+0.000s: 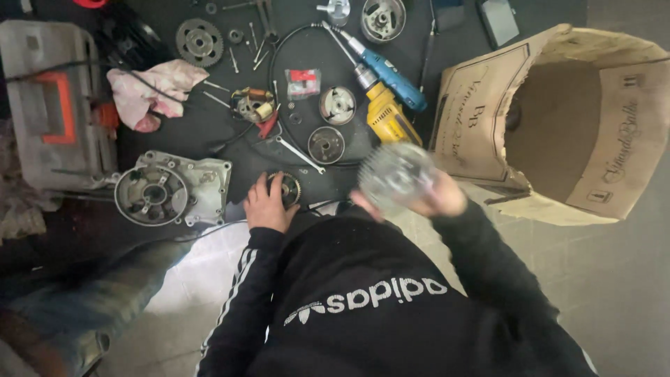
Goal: The person assembles a motorcycle engine casing, inserting a bearing and tightening bolts with a wrench. They also retrieve various gears and parts from a cardboard box and place them on the workbench.
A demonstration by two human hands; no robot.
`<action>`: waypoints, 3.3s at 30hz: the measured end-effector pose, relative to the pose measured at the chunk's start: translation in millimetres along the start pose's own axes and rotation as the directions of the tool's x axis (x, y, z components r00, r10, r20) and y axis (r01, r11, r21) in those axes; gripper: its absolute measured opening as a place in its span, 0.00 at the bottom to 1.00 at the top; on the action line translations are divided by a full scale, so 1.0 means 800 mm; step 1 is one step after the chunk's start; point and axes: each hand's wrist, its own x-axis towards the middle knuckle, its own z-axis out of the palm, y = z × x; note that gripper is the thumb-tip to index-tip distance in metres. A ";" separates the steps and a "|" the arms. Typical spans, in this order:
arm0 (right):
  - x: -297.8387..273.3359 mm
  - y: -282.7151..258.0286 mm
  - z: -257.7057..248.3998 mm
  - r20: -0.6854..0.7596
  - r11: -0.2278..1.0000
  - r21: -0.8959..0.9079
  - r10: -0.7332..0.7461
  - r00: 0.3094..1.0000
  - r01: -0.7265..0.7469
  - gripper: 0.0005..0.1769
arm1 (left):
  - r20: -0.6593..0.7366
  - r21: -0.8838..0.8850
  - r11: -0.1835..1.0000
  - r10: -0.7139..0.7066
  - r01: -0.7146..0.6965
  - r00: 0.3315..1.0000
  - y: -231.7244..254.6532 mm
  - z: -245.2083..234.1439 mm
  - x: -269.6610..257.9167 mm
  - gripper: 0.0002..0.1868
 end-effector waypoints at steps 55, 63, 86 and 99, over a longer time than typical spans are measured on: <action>0.408 -0.295 -0.331 -0.230 -0.614 -0.789 0.248 0.941 -0.031 0.17 | 0.142 -0.898 0.411 -0.069 0.158 0.987 0.181 -0.042 0.182 0.28; 0.412 -0.318 -0.302 -0.163 -0.117 -0.986 0.569 0.806 -0.117 0.37 | 0.014 -0.650 -0.670 0.460 0.358 0.888 0.239 -0.044 0.198 0.39; 0.383 -0.324 -0.312 0.100 0.228 -0.967 -0.064 0.993 0.112 0.55 | 0.145 -0.634 -0.718 0.253 0.286 0.957 0.145 -0.044 0.098 0.34; 0.022 -0.378 -0.123 0.110 0.215 -0.957 -0.347 0.931 0.194 0.63 | 0.029 -0.753 -0.528 0.568 0.392 0.822 0.290 -0.148 0.177 0.32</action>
